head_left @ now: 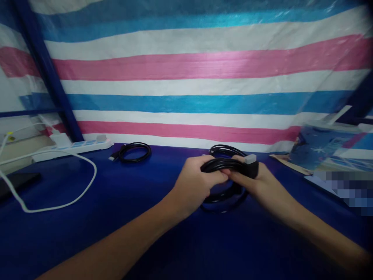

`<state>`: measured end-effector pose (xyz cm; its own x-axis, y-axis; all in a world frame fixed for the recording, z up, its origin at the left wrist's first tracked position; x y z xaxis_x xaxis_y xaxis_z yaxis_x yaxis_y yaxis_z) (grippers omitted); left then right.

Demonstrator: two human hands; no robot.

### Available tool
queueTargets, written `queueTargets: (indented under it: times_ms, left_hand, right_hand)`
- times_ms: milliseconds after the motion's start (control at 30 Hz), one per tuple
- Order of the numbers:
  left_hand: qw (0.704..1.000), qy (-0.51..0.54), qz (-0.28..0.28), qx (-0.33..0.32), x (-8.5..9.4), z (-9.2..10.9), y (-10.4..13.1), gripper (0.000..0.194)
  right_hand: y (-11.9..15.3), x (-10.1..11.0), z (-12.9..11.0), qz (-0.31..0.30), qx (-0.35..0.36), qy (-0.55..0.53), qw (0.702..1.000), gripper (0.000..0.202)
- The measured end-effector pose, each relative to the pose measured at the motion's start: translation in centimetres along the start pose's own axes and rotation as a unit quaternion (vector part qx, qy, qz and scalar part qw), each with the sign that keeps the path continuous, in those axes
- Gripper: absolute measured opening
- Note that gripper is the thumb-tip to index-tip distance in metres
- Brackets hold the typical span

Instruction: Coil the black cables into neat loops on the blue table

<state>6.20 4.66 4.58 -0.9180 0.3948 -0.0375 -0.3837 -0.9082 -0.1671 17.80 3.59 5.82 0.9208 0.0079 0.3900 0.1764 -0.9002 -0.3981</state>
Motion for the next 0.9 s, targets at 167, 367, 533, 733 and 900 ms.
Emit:
queueTargets:
  times_ms: [167, 367, 533, 733, 900]
  left_hand:
    - [0.993, 0.049, 0.103, 0.039, 1.4, -1.4, -0.4, 0.009]
    - [0.985, 0.159, -0.011, 0.069, -0.9, -2.1, -0.5, 0.009]
    - [0.94, 0.28, -0.161, 0.108, -3.1, -2.0, 0.5, 0.01]
    - [0.974, 0.176, 0.029, 0.141, 0.3, -3.9, -1.2, 0.024]
    - [0.985, 0.128, 0.086, 0.083, 1.6, -3.4, -1.9, 0.035]
  right_hand:
    - [0.5, -2.6, 2.7, -0.062, -0.173, -0.286, 0.94, 0.031]
    - [1.0, -1.8, 2.9, 0.051, -0.21, -0.386, 0.897, 0.019]
    - [2.2, -1.6, 3.6, 0.121, -0.285, -0.424, 0.851, 0.024]
    - [2.2, -3.4, 3.4, 0.002, -0.291, -0.427, 0.856, 0.017]
    - [1.0, -3.2, 3.1, -0.027, -0.238, -0.401, 0.884, 0.027]
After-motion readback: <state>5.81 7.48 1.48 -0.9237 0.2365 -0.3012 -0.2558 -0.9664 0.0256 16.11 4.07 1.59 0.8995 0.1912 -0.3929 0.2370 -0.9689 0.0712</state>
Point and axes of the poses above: each hand's wrist, its own y-axis away from the middle knuckle, its own x-axis out of the back of the hand, z = x × y, the point moved 7 cm from there along -y, towards the middle knuckle, and after that the axes turned 4 degrees about -y, right-handed, at the moved point
